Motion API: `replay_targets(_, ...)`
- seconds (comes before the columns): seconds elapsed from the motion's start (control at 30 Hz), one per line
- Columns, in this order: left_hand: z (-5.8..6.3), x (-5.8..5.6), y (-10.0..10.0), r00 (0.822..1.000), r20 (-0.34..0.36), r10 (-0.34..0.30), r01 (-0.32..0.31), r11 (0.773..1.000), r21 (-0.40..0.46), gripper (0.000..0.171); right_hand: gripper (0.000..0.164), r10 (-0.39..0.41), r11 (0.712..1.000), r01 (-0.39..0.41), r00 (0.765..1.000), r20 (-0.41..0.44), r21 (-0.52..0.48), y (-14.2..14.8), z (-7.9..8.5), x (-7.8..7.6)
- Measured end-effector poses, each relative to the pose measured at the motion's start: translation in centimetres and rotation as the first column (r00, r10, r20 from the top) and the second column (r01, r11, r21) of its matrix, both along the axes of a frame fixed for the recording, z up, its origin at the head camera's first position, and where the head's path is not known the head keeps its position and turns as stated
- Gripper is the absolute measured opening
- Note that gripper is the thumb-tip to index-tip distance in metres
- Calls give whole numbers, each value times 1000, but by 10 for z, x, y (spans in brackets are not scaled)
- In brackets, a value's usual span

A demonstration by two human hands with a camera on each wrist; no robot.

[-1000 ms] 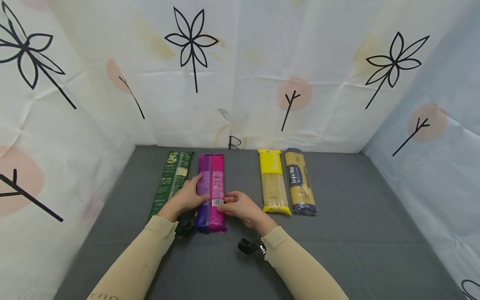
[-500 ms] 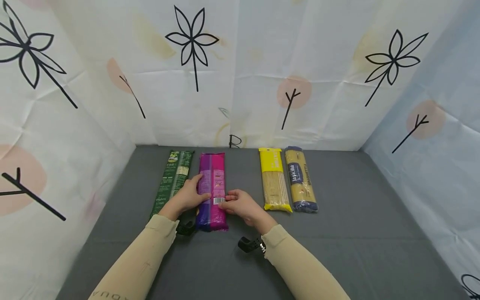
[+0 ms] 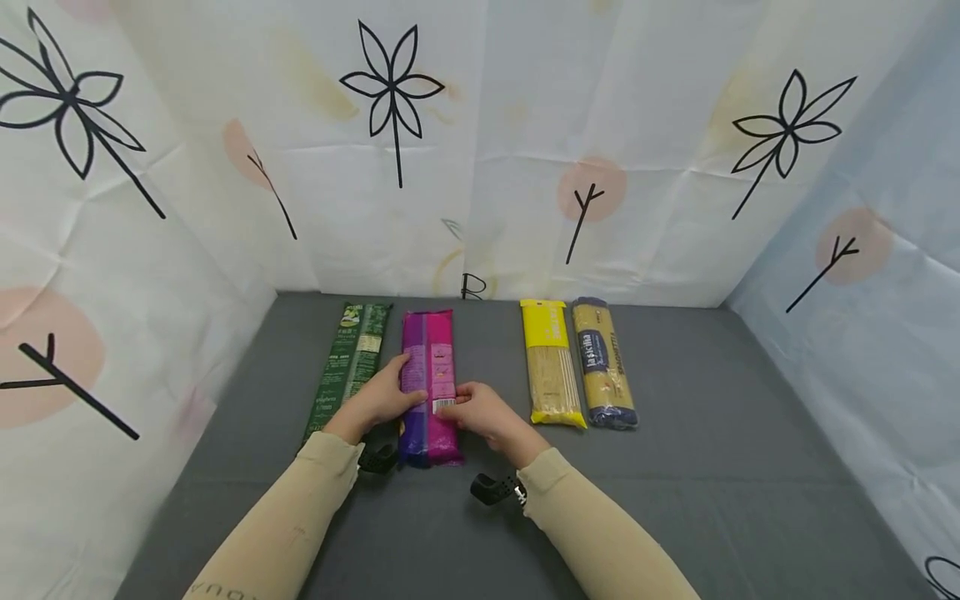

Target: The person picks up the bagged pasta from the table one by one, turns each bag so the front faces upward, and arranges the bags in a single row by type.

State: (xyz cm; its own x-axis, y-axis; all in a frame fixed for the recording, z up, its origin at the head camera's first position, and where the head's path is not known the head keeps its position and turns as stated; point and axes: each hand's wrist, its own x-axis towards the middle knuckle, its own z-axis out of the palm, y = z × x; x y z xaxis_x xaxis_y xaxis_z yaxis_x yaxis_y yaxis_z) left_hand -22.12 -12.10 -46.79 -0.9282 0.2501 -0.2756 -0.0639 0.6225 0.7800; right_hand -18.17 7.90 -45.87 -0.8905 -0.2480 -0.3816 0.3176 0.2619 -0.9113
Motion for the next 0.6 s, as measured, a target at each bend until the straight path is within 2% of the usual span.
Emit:
replay_targets(0.2, -1, 5, 3, 1000, 12, 26, -27, 997, 67, 79, 40, 6, 1000, -6, 1000, 2, 3, 1, 3, 0)
replay_targets(0.33, -2, 9, 6, 999, 24, 43, -46, 992, 118, 76, 42, -9, 999, 11, 999, -37, 52, 1, 5, 5)
replay_targets(0.43, -4, 12, 5, 995, 64, 82, -91, 982, 166, 73, 44, -10, 998, 13, 999, -47, 64, -1, 4, 8)
replay_targets(0.6, -4, 13, 4, 985, 123, 117, -144, 959, 244, 70, 46, -11, 999, 10, 1000, -8, -41, -1, 2, 10)
